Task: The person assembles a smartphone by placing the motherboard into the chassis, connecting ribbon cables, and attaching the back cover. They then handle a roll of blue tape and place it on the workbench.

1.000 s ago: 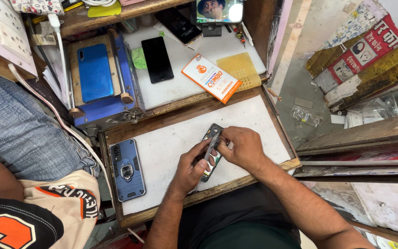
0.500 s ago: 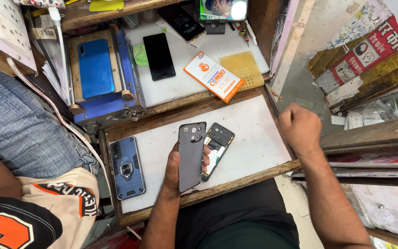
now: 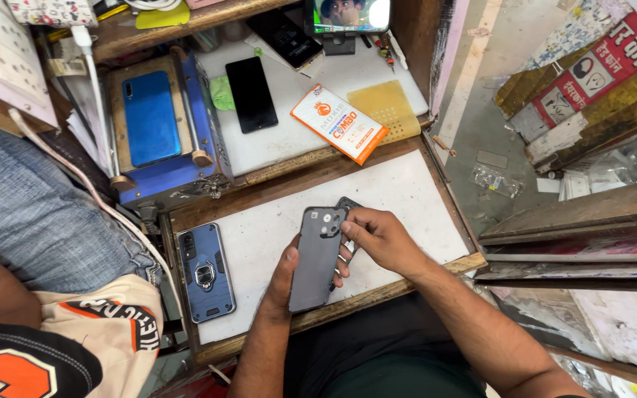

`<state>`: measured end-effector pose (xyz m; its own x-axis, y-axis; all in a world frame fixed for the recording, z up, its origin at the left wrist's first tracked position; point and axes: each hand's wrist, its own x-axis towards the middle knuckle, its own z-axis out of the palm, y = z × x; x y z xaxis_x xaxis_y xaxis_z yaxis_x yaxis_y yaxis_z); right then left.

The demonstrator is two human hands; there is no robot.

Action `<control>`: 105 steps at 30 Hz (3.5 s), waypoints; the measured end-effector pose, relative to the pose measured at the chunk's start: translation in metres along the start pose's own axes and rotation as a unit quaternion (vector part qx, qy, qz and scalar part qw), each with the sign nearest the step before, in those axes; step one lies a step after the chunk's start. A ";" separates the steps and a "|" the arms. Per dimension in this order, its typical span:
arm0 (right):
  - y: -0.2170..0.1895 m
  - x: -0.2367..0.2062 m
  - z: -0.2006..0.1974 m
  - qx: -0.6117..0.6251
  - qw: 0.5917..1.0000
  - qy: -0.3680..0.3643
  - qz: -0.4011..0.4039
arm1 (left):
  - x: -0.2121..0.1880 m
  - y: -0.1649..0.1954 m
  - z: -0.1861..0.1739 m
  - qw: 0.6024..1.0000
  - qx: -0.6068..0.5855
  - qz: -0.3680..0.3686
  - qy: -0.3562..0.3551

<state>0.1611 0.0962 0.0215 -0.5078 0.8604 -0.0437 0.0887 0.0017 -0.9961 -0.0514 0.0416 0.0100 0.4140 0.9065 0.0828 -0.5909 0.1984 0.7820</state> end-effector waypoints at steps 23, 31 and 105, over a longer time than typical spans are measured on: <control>-0.037 -0.003 0.001 -0.256 0.962 0.097 -0.019 | 0.003 -0.020 -0.008 0.989 0.138 0.056 0.019; -0.031 -0.004 0.014 -0.317 0.925 0.173 -0.117 | 0.002 -0.031 -0.015 0.974 0.205 0.091 0.034; -0.008 0.006 -0.007 -0.248 0.951 0.171 -0.068 | 0.003 -0.023 -0.018 0.976 0.083 0.168 0.114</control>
<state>0.1633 0.1048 0.0297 -0.2424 0.9503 0.1952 0.4780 0.2921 -0.8284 -0.0493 0.0466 -0.0188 0.0398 0.9730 0.2275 -0.5393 -0.1707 0.8246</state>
